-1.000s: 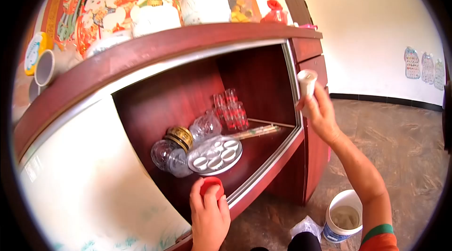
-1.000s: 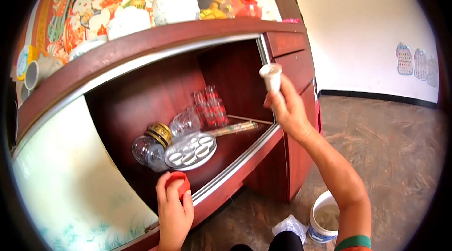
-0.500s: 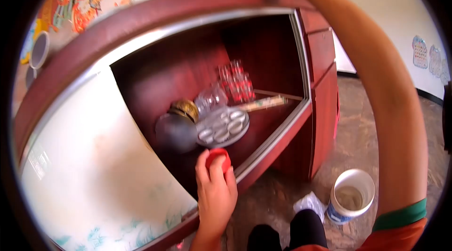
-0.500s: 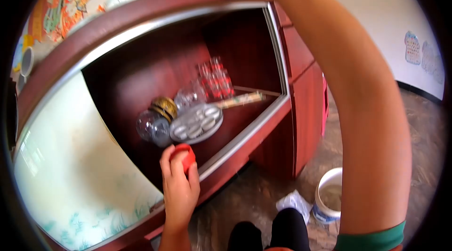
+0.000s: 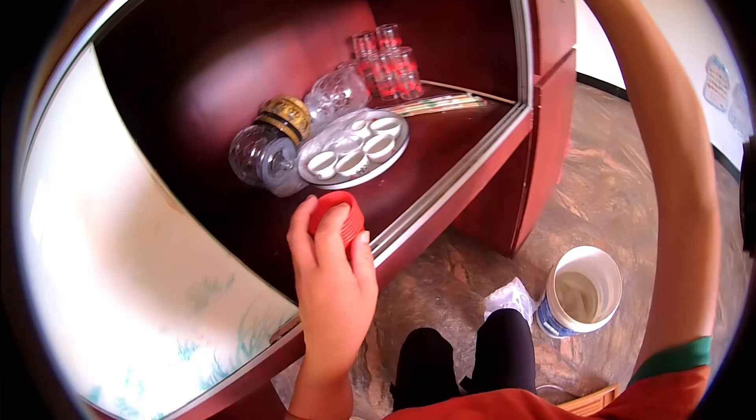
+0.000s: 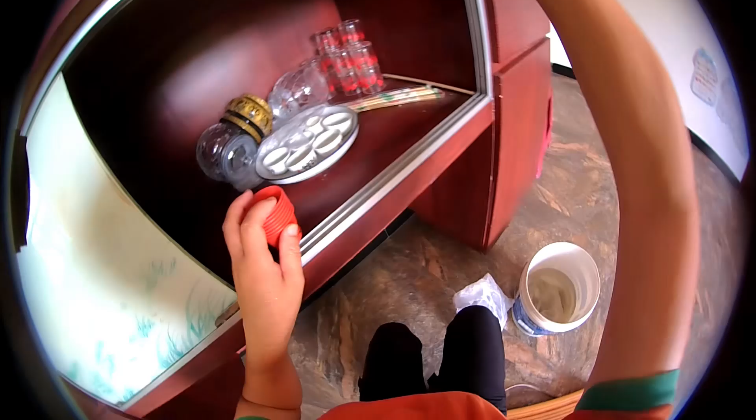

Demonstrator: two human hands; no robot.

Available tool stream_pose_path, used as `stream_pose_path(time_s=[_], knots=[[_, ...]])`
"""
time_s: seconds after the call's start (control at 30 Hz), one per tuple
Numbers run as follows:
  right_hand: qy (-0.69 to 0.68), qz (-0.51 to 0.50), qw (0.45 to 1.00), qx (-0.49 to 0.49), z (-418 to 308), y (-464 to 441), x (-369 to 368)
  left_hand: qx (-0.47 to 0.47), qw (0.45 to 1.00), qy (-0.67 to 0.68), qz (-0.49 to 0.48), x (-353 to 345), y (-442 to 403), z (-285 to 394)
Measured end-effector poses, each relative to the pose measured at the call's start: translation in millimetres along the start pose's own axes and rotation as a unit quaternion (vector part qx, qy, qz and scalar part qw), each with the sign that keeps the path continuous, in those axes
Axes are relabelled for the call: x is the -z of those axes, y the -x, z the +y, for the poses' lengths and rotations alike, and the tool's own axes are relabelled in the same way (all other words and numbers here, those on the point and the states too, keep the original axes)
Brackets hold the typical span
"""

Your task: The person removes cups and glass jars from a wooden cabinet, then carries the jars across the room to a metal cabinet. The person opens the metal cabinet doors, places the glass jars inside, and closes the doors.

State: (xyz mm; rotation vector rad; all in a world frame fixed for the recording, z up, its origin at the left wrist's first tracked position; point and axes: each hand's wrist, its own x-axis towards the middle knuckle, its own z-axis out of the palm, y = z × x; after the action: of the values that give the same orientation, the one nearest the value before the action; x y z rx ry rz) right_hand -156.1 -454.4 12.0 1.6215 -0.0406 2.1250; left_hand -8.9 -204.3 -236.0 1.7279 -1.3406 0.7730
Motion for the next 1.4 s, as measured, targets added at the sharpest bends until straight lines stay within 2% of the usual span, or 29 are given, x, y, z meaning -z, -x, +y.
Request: stream_pose_path(time_s=[0.03, 0.1, 0.17, 0.2, 0.23, 0.3, 0.37, 0.47, 0.7, 1.07, 1.17, 1.23, 1.3, 1.4], knots=[[-0.116, -0.057, 0.988, -0.089, -29, 20, 19, 0.012, 1.0, 0.004, 0.001, -1, 1, 0], [-0.109, -0.136, 0.979, -0.103, -26, 83, 25, 0.01, 1.0, -0.006, 0.0, -1, 1, 0], [-0.147, -0.272, 0.95, -0.03, -35, 137, 2, 0.001, 1.0, -0.018, -0.008, 1, 1, 0], [-0.088, -0.416, 0.904, -0.043, -31, 164, -14, -0.008, 1.0, -0.024, -0.012, 1, 0, 0], [-0.027, -0.548, 0.834, -0.055, -25, 190, -31, -0.008, 1.0, -0.024, -0.015, 0, -1, -1], [0.027, -0.633, 0.766, -0.104, -16, 233, -60, -0.009, 1.0, -0.024, -0.014, 0, 0, -2], [0.069, -0.655, 0.746, -0.093, 0, 255, -73, -0.016, 1.0, -0.023, -0.012, -1, 0, -3], [0.145, -0.724, 0.666, -0.105, 21, 263, -88, -0.016, 1.0, -0.02, -0.015, 0, 1, -4], [0.171, -0.771, 0.593, -0.156, 16, 239, -88, -0.019, 0.999, -0.017, -0.02, 2, 0, -5], [0.15, -0.749, 0.623, -0.169, 21, 254, -80, -0.023, 0.999, -0.028, -0.018, 0, 1, -3], [0.169, -0.767, 0.598, -0.163, 6, 222, -66, -0.015, 1.0, -0.014, -0.024, 1, 0, -1], [0.194, -0.741, 0.628, -0.136, 4, 208, -54, -0.013, 1.0, -0.004, -0.024, 2, 0, -1], [0.207, -0.677, 0.692, -0.142, 2, 196, -37, -0.012, 1.0, 0.004, -0.021, 1, 1, 0], [0.096, -0.634, 0.744, -0.188, -2, 191, -37, -0.013, 1.0, -0.011, -0.024, 1, 1, -1]])
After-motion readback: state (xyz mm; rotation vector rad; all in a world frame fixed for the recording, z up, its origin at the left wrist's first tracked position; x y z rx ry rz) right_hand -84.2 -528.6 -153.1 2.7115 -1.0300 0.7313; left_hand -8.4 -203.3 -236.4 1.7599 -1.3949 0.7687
